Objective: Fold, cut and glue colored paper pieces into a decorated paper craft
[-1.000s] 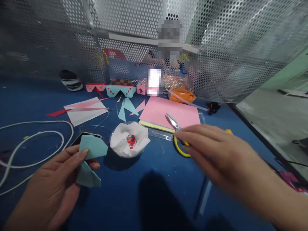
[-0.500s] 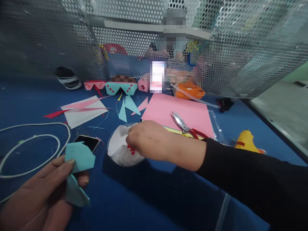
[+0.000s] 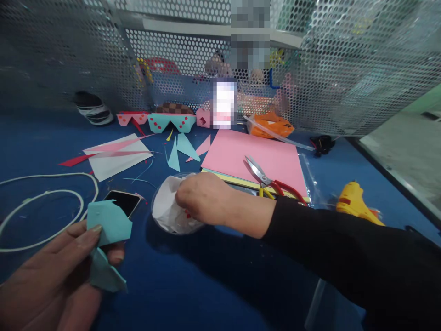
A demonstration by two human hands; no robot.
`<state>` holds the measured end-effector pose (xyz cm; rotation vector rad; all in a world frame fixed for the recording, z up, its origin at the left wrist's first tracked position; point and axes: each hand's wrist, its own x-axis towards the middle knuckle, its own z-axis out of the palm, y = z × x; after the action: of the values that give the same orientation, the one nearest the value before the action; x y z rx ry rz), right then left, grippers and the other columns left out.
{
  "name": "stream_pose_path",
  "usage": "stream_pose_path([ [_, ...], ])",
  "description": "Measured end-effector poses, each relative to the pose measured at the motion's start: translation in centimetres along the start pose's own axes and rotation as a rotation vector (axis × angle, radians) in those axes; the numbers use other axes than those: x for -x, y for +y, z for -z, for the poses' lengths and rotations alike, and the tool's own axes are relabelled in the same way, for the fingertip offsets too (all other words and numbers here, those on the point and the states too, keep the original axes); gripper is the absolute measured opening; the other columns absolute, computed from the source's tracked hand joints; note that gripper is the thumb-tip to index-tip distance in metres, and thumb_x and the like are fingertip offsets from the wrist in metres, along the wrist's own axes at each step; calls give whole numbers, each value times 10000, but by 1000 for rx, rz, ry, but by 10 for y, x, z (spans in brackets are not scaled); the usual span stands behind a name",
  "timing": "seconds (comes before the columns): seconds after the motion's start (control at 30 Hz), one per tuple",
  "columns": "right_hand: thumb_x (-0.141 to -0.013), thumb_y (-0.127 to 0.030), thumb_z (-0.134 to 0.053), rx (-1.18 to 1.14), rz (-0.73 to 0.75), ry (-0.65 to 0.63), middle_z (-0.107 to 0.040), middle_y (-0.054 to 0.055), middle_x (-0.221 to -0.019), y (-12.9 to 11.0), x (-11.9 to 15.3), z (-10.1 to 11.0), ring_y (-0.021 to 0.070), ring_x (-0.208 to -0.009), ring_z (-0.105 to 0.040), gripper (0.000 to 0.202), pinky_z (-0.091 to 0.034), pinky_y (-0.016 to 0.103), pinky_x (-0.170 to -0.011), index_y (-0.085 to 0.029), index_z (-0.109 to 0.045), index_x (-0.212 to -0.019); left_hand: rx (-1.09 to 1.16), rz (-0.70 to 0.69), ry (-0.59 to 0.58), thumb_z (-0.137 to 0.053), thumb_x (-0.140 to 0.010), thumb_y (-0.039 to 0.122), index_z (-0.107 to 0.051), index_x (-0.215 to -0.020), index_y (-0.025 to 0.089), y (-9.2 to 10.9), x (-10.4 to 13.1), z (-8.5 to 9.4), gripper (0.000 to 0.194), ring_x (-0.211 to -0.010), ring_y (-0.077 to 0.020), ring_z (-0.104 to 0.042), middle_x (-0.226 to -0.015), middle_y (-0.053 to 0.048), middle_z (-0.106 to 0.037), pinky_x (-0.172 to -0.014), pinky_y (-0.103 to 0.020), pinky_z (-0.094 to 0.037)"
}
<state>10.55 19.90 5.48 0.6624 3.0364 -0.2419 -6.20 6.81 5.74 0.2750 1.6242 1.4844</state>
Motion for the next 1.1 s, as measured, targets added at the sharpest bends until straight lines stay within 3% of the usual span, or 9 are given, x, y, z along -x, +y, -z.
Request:
stream_pose_path([
  [0.43,-823,-123,-608,-54,-10,-42,-621,49,-829,1,-1,1,156,-742,-502,65,-300,306,-633,-133,-672,-813,21,18,-53,-925,-439,302,-718,-733,212,3,3,3,371,-502,-99,-573,-636,42,-650,-404,-141,-497],
  [0.53,-844,-119,-593,-87,-60,13,-634,46,-832,1,-1,5,135,-699,-497,86,-299,292,-610,-133,-673,-816,22,12,-48,-929,-437,291,-713,-734,214,2,3,2,376,-497,-93,-574,-635,48,-655,-403,-134,-491],
  [0.7,-806,-96,-619,-347,-258,176,-679,10,-795,1,4,16,97,-647,-538,106,-355,244,-592,-157,-705,-820,20,26,-76,-940,-434,335,-716,-734,215,3,6,1,393,-504,-111,-581,-578,41,-652,-394,-136,-478],
  [0.83,-786,-100,-609,-687,-365,254,-681,-5,-711,1,12,26,98,-630,-571,106,-401,235,-583,-158,-698,-783,-14,9,-164,-915,-525,350,-732,-792,209,1,6,4,353,-530,-112,-594,-604,23,-674,-439,-138,-489],
  [0.97,-811,-199,-593,-947,-439,256,-640,-15,-698,-3,26,31,93,-578,-493,99,-344,241,-517,-165,-686,-812,-58,-1,-295,-869,-616,379,-729,-871,190,-3,6,5,347,-507,-130,-584,-577,-2,-678,-415,-167,-478],
  [1.1,-796,-248,-601,-1009,-481,304,-556,-32,-667,-16,48,33,104,-576,-423,85,-313,257,-523,-184,-656,-805,-122,-21,-379,-844,-656,400,-728,-898,171,-7,10,5,353,-514,-134,-594,-574,-13,-684,-443,-179,-485],
])
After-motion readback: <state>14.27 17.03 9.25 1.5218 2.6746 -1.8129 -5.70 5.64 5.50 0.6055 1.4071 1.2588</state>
